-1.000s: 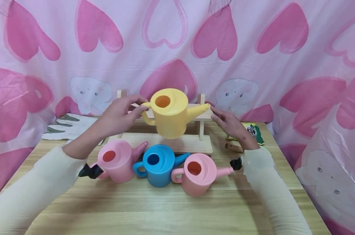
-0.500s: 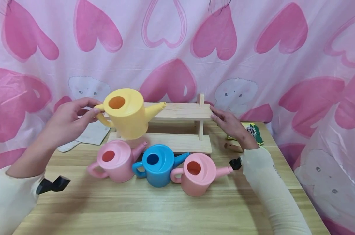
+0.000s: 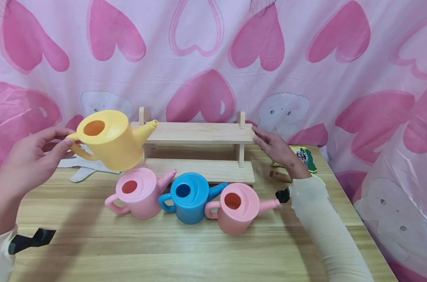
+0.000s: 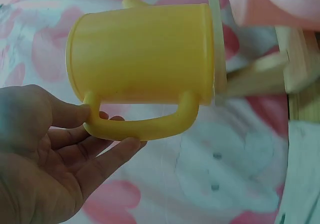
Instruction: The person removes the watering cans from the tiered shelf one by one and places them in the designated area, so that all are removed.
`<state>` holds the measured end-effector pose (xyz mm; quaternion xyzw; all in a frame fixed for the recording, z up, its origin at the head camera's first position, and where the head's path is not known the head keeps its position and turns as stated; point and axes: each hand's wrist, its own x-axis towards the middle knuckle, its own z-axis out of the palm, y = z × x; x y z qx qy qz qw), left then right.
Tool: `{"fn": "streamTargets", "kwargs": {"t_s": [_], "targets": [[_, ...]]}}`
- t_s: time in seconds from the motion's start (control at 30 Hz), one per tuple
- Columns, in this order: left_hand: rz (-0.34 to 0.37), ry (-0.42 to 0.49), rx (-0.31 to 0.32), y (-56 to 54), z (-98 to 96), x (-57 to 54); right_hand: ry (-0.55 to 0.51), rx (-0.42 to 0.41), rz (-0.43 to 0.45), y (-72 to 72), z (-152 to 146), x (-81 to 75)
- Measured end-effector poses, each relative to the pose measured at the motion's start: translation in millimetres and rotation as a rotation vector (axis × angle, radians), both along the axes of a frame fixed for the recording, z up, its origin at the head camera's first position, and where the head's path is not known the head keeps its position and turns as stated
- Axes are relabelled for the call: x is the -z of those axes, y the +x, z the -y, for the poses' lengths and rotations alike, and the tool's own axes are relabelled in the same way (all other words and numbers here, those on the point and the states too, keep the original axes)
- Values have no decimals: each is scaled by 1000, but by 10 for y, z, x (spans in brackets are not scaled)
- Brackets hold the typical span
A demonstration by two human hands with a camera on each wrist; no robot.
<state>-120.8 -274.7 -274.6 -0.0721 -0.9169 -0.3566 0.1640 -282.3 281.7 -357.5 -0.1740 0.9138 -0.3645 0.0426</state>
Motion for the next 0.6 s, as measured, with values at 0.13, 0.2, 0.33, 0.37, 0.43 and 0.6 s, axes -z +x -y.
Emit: {"fn": "streamTargets", "kwargs": {"t_s": [0.13,0.2,0.33,0.37,0.43,0.6], "targets": [[34,-41,-60,76,132,63,-4,2,3,15,11,-10],[58,-58,-81,103,192,112,-4,6,8,21,16,-14],[78,-85,-93,156,313,226,-2,0,2,15,13,0],[80,-89,-91,169,342,254,-4,0,1,14,12,6],[80,-102,-88,200,392,310,-2,-8,-5,14,9,15],[49,-96,-71,284,485,456,3,-17,-10,25,11,13]]}}
